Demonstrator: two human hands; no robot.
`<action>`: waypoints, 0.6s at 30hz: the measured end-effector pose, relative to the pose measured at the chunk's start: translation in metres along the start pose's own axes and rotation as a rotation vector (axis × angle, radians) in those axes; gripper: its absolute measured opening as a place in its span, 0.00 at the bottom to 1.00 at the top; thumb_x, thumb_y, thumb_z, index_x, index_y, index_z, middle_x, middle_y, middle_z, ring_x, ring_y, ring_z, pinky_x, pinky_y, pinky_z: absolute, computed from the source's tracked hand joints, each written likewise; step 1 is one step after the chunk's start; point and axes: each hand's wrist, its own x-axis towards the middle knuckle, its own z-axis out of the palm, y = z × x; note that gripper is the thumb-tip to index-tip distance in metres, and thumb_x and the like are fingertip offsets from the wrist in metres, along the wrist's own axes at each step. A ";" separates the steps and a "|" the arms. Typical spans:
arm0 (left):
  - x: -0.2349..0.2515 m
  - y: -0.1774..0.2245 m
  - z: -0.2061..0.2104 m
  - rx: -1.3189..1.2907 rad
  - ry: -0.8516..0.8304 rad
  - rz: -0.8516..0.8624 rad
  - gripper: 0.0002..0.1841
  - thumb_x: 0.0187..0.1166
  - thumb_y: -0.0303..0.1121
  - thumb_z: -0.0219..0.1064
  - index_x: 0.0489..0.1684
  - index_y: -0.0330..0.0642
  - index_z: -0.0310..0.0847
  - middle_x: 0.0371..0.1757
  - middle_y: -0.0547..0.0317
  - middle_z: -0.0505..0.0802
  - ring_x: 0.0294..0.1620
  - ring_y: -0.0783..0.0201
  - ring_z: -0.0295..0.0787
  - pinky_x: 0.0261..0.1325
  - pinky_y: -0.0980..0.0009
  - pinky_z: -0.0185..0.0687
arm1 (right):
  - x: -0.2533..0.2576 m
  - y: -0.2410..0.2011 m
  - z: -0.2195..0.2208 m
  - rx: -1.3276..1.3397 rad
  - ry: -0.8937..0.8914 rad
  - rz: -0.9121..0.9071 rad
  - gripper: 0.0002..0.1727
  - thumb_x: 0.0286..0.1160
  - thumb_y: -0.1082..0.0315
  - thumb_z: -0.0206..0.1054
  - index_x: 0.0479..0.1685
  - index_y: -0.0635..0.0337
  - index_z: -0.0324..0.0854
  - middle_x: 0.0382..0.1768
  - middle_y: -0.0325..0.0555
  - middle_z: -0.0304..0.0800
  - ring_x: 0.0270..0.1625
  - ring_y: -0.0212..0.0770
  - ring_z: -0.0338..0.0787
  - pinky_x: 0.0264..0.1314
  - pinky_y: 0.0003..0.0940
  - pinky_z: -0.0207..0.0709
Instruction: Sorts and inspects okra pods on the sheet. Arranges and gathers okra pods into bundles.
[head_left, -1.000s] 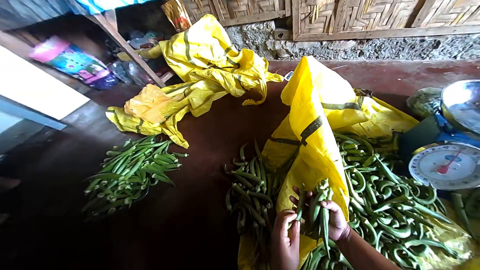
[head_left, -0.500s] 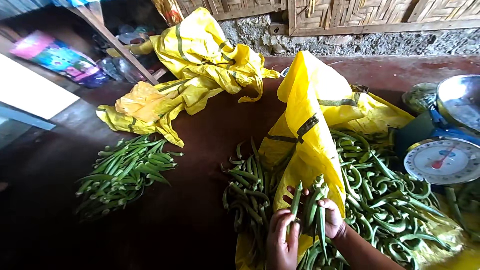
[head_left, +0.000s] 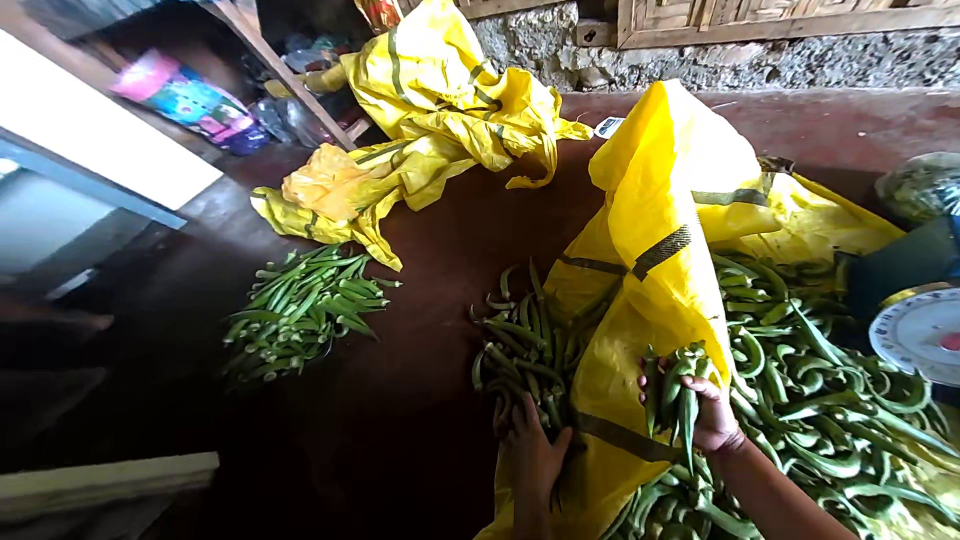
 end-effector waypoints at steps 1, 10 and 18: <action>0.005 0.000 0.003 -0.048 0.013 -0.011 0.58 0.68 0.57 0.79 0.98 0.50 0.42 0.93 0.34 0.56 0.87 0.27 0.61 0.80 0.34 0.67 | 0.000 0.000 -0.004 -0.023 0.049 -0.003 0.26 0.42 0.57 0.87 0.48 0.51 0.91 0.57 0.55 0.93 0.52 0.52 0.96 0.53 0.49 0.91; 0.039 0.003 -0.036 -0.405 0.007 0.225 0.45 0.68 0.36 0.79 0.89 0.38 0.62 0.84 0.31 0.72 0.87 0.39 0.66 0.87 0.45 0.63 | -0.001 0.005 -0.013 -0.106 0.194 0.000 0.30 0.37 0.56 0.87 0.48 0.51 0.86 0.55 0.55 0.93 0.48 0.51 0.96 0.47 0.47 0.91; 0.076 0.002 -0.045 -0.404 -0.069 0.321 0.43 0.76 0.38 0.75 0.92 0.40 0.57 0.89 0.34 0.67 0.91 0.44 0.60 0.91 0.50 0.58 | 0.002 0.005 -0.009 -0.097 0.171 -0.008 0.27 0.40 0.57 0.85 0.47 0.50 0.86 0.56 0.56 0.93 0.47 0.51 0.96 0.47 0.46 0.91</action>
